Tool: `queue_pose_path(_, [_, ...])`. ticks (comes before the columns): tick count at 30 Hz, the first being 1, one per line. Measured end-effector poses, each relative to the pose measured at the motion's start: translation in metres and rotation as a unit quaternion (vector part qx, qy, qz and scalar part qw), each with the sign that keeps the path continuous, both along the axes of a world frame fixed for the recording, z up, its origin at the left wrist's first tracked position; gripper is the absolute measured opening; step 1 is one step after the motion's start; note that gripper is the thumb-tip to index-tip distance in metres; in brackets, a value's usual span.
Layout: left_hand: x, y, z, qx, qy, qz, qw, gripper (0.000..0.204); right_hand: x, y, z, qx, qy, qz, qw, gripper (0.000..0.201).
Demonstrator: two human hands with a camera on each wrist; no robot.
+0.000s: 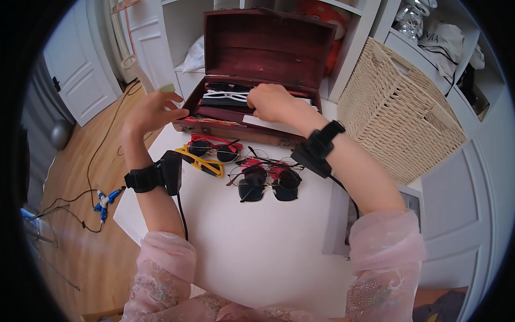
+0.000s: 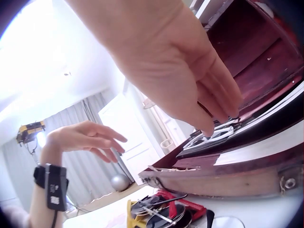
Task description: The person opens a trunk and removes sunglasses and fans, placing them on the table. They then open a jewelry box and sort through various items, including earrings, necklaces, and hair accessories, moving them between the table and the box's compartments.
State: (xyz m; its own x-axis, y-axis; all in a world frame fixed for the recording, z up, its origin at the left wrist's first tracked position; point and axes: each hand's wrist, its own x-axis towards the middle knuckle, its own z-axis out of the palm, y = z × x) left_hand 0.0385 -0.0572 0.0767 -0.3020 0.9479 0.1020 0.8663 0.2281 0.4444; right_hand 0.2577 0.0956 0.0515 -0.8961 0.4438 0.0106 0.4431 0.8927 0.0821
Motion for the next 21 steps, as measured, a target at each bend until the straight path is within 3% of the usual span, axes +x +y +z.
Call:
queue_pose_path(3, [0.002, -0.001, 0.001, 0.000, 0.007, 0.009, 1.000, 0.043, -0.022, 0.021, -0.007, -0.002, 0.027, -0.060, 0.998, 0.037])
queue_pose_path(10, [0.000, 0.000, -0.001, 0.007, -0.006, 0.014, 1.000, 0.045, -0.054, 0.049, -0.041, -0.010, 0.048, -0.080, 0.996, 0.040])
queue_pose_path(18, [-0.003, 0.001, -0.004, 0.027, 0.002, 0.001, 1.000, 0.044, -0.053, 0.040, -0.038, 0.072, 0.029, -0.087, 0.993, 0.016])
queue_pose_path(21, [-0.002, 0.000, -0.003, 0.016, 0.007, 0.002, 1.000, 0.045, -0.047, 0.032, -0.029, 0.053, 0.012, -0.096, 0.994, 0.017])
